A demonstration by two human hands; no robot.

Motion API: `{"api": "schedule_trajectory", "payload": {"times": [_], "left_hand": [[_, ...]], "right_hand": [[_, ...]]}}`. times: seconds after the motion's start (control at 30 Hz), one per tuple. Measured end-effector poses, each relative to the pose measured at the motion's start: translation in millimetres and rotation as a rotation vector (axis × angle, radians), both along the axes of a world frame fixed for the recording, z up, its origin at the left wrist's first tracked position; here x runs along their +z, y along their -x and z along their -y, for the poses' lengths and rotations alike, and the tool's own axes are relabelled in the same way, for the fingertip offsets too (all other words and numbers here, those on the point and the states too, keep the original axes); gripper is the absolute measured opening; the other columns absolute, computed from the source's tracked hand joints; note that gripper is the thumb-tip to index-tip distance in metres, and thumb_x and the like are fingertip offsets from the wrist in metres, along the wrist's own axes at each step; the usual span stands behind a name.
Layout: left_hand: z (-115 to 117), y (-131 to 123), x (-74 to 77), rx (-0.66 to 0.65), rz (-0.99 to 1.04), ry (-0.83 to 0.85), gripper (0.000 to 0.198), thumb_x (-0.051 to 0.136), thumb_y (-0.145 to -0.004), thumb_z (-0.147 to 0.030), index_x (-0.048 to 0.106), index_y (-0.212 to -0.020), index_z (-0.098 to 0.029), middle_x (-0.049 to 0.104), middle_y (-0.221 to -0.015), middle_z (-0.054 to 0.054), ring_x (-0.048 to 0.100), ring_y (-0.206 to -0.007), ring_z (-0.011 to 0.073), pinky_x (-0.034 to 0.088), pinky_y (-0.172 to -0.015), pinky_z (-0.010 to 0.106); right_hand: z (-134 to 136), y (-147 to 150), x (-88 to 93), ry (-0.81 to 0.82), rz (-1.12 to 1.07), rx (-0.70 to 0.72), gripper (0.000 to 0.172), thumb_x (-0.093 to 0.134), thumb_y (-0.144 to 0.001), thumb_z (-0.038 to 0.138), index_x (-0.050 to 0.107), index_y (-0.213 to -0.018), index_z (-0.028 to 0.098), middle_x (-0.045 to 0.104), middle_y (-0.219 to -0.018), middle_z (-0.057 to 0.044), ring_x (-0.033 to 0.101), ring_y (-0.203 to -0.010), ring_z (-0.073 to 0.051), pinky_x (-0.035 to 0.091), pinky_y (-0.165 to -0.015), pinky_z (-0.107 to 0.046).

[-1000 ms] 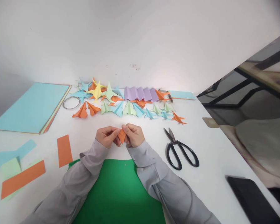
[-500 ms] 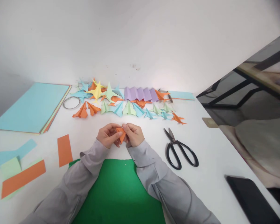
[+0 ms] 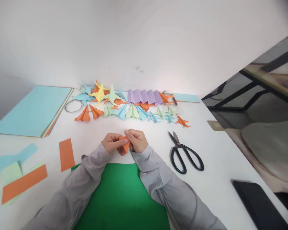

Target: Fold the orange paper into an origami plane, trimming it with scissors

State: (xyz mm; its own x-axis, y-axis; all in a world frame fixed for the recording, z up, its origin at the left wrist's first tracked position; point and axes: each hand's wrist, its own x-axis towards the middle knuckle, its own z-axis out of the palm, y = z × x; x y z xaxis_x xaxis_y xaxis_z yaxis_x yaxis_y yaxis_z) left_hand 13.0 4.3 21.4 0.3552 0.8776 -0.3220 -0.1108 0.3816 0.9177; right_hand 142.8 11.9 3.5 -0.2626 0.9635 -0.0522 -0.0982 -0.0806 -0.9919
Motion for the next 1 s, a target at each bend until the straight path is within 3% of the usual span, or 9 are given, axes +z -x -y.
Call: {"api": "schedule_trajectory", "payload": {"times": [0.17,0.4,0.57,0.67,0.8,0.9,1.0], "left_hand": [[0.9,0.4,2.5,-0.076,0.05,0.055,0.038,0.072,-0.054,-0.047,0.064,-0.055,-0.01,0.057,-0.039,0.004,0.05,-0.03,0.0118,0.041,-0.033,0.022],[2.3,3.5,4.9,-0.05,-0.052,-0.124,0.036,0.069,-0.056,-0.045,0.06,-0.042,-0.014,0.049,-0.031,0.001,0.037,-0.027,0.0067,0.026,-0.029,0.02],[1.6,2.1,1.9,-0.041,-0.061,-0.078,0.038,0.07,-0.054,-0.049,0.06,-0.042,-0.014,0.052,-0.032,0.002,0.039,-0.026,0.0075,0.028,-0.029,0.02],[2.2,-0.7,-4.1,-0.011,-0.041,-0.033,0.041,0.071,-0.053,-0.052,0.06,-0.045,-0.013,0.054,-0.034,0.003,0.042,-0.026,0.0087,0.031,-0.029,0.021],[4.0,-1.9,-7.9,0.047,-0.007,-0.066,0.049,0.06,-0.064,-0.059,0.057,-0.049,-0.012,0.054,-0.037,0.003,0.045,-0.027,0.0092,0.033,-0.029,0.02],[5.0,-0.6,-6.4,0.127,0.073,-0.147,0.038,0.06,-0.07,-0.049,0.061,-0.068,-0.012,0.057,-0.042,0.001,0.049,-0.032,0.0098,0.037,-0.032,0.02],[5.8,-0.6,-4.4,0.199,0.132,-0.21,0.038,0.072,-0.062,-0.034,0.061,-0.093,-0.015,0.062,-0.057,-0.001,0.057,-0.042,0.012,0.044,-0.035,0.022]], "right_hand": [[0.9,0.8,3.0,-0.006,-0.024,0.019,0.054,0.055,-0.07,0.063,0.042,-0.041,0.019,0.038,-0.031,0.005,0.031,-0.03,-0.006,0.019,-0.031,-0.021],[-1.5,0.5,0.0,0.028,-0.043,0.189,0.053,0.054,-0.066,0.067,0.053,-0.045,0.019,0.052,-0.037,0.0,0.047,-0.038,-0.012,0.031,-0.034,-0.023],[-2.3,0.9,-5.0,0.045,-0.064,0.162,0.054,0.054,-0.065,0.068,0.05,-0.042,0.019,0.05,-0.035,0.0,0.044,-0.035,-0.011,0.033,-0.035,-0.024],[-1.3,2.5,-2.7,0.072,-0.126,0.137,0.055,0.052,-0.068,0.068,0.049,-0.042,0.019,0.049,-0.034,0.001,0.039,-0.031,-0.009,0.027,-0.032,-0.023],[-3.9,1.0,0.8,0.096,-0.146,0.048,0.056,0.057,-0.066,0.066,0.041,-0.037,0.02,0.036,-0.027,0.005,0.03,-0.027,-0.007,0.019,-0.032,-0.023],[-7.6,-0.4,-0.6,0.082,-0.134,-0.031,0.058,0.057,-0.067,0.065,0.038,-0.035,0.02,0.034,-0.026,0.005,0.03,-0.027,-0.006,0.019,-0.033,-0.023],[-9.2,-0.3,-4.4,0.081,-0.134,-0.043,0.058,0.054,-0.069,0.064,0.038,-0.035,0.02,0.036,-0.026,0.004,0.032,-0.028,-0.007,0.022,-0.034,-0.024]]}}
